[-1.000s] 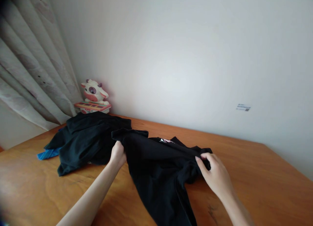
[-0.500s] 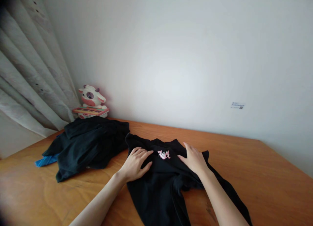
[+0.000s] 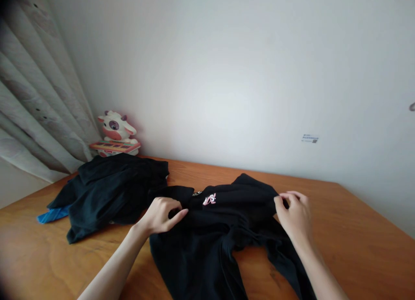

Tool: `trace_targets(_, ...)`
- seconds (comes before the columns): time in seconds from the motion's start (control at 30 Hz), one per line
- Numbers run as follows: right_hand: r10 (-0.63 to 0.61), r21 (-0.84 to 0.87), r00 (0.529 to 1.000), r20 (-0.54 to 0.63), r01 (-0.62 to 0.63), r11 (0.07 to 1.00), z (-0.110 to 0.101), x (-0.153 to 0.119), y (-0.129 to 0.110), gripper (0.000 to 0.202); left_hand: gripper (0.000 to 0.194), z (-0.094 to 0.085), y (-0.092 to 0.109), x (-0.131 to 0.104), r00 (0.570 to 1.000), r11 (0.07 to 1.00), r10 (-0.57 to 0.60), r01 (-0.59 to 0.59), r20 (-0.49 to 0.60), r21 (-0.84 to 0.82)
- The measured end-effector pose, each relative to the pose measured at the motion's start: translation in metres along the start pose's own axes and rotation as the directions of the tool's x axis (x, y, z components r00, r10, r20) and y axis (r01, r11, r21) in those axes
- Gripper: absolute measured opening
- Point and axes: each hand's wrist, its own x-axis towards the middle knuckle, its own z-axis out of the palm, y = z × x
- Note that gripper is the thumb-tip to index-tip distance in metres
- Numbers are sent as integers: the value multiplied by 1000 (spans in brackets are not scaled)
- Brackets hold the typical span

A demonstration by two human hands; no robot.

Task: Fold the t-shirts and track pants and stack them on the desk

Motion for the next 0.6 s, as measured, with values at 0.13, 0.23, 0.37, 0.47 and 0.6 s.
trace_targets(0.13, 57, -172, 751, 658, 77, 982, -15, -8, 36, 39, 53, 6, 3, 2, 964, 962, -263, 258, 47, 88)
trace_targets(0.23, 135, -247, 532, 836, 144, 958, -20, -3, 36, 46, 12, 13, 9, 4, 995, 994, -88, 90, -37, 58)
trace_targets(0.37, -93, -190, 832, 546, 231, 954, -2, -1, -2, 44, 42, 23, 6, 6, 984, 999, -16, 23, -176, 40)
trace_targets(0.47, -271, 149, 847, 457, 228, 962, 29, -12, -32, 41, 46, 34, -6, 6, 938, 944, -311, 324, -154, 67)
trace_targets(0.6, -254, 212, 833, 492, 168, 963, 65, -26, -48, 32, 35, 42, -22, 6, 891, 891, -454, 454, -6, -8)
